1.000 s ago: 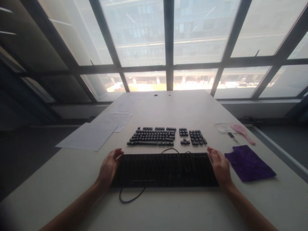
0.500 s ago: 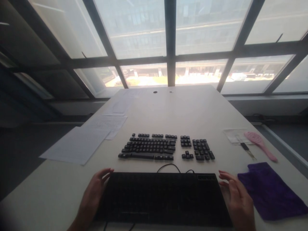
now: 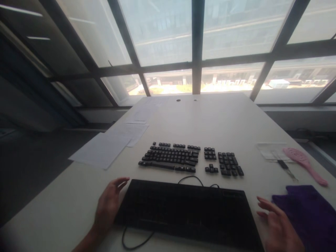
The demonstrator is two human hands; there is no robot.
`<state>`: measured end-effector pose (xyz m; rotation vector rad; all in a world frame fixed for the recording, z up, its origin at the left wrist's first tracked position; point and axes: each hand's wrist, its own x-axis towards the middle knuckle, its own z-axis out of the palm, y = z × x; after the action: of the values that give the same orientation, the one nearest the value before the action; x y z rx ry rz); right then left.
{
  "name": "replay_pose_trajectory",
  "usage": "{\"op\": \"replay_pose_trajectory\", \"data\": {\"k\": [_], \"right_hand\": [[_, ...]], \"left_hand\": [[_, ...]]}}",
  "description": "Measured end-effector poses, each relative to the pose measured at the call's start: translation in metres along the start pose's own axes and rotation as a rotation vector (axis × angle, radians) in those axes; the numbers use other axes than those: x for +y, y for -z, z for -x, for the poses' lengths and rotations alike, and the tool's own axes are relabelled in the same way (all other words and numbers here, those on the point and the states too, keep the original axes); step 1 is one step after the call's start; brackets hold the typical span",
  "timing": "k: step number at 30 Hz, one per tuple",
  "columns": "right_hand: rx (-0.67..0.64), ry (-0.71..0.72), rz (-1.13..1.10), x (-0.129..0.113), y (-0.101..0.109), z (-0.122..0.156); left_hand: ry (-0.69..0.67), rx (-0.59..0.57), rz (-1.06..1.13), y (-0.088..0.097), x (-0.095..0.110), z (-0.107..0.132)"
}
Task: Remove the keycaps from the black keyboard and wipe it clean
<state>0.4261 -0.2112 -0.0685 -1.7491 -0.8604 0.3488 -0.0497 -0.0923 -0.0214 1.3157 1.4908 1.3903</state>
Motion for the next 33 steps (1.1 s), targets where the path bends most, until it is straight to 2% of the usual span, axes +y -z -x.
{"op": "replay_pose_trajectory", "data": {"k": [2, 4, 8, 12, 15, 18, 20, 22, 25, 27, 30, 33], "right_hand": [[0.010, -0.042, 0.050, -0.020, -0.003, 0.000], [0.008, 0.026, 0.028, -0.032, -0.006, -0.002], [0.091, 0.167, 0.045, -0.030, -0.008, -0.010], [0.172, 0.389, 0.060, -0.029, -0.008, -0.017], [0.179, 0.508, 0.078, -0.043, -0.013, -0.014], [0.127, 0.562, 0.078, -0.068, -0.031, 0.000], [0.064, 0.597, 0.068, -0.092, -0.053, 0.013], [-0.057, 0.644, 0.073, -0.118, -0.083, 0.027], [-0.303, 0.748, 0.107, -0.160, -0.140, 0.044], [-0.421, 0.798, 0.182, -0.183, -0.182, 0.052], [-0.557, 0.869, 0.364, -0.207, -0.241, 0.058], [-0.622, 0.928, 0.548, -0.217, -0.284, 0.058]], "left_hand": [[-0.029, -0.005, 0.009, 0.002, -0.003, 0.005], [-0.057, -0.014, 0.022, 0.003, -0.006, 0.009], [-0.045, 0.007, 0.086, 0.002, -0.011, 0.003], [-0.001, -0.011, 0.059, 0.001, -0.005, -0.030], [-0.157, -0.119, -0.138, -0.003, 0.001, -0.062], [-0.290, -0.229, -0.218, -0.009, 0.000, -0.089], [-0.313, -0.261, -0.212, -0.013, -0.004, -0.100], [-0.338, -0.285, -0.224, -0.015, -0.010, -0.106], [-0.415, -0.319, -0.297, -0.017, -0.018, -0.109], [-0.455, -0.330, -0.338, -0.017, -0.021, -0.110], [-0.457, -0.330, -0.341, -0.016, -0.023, -0.109], [-0.443, -0.324, -0.327, -0.014, -0.023, -0.109]]}}
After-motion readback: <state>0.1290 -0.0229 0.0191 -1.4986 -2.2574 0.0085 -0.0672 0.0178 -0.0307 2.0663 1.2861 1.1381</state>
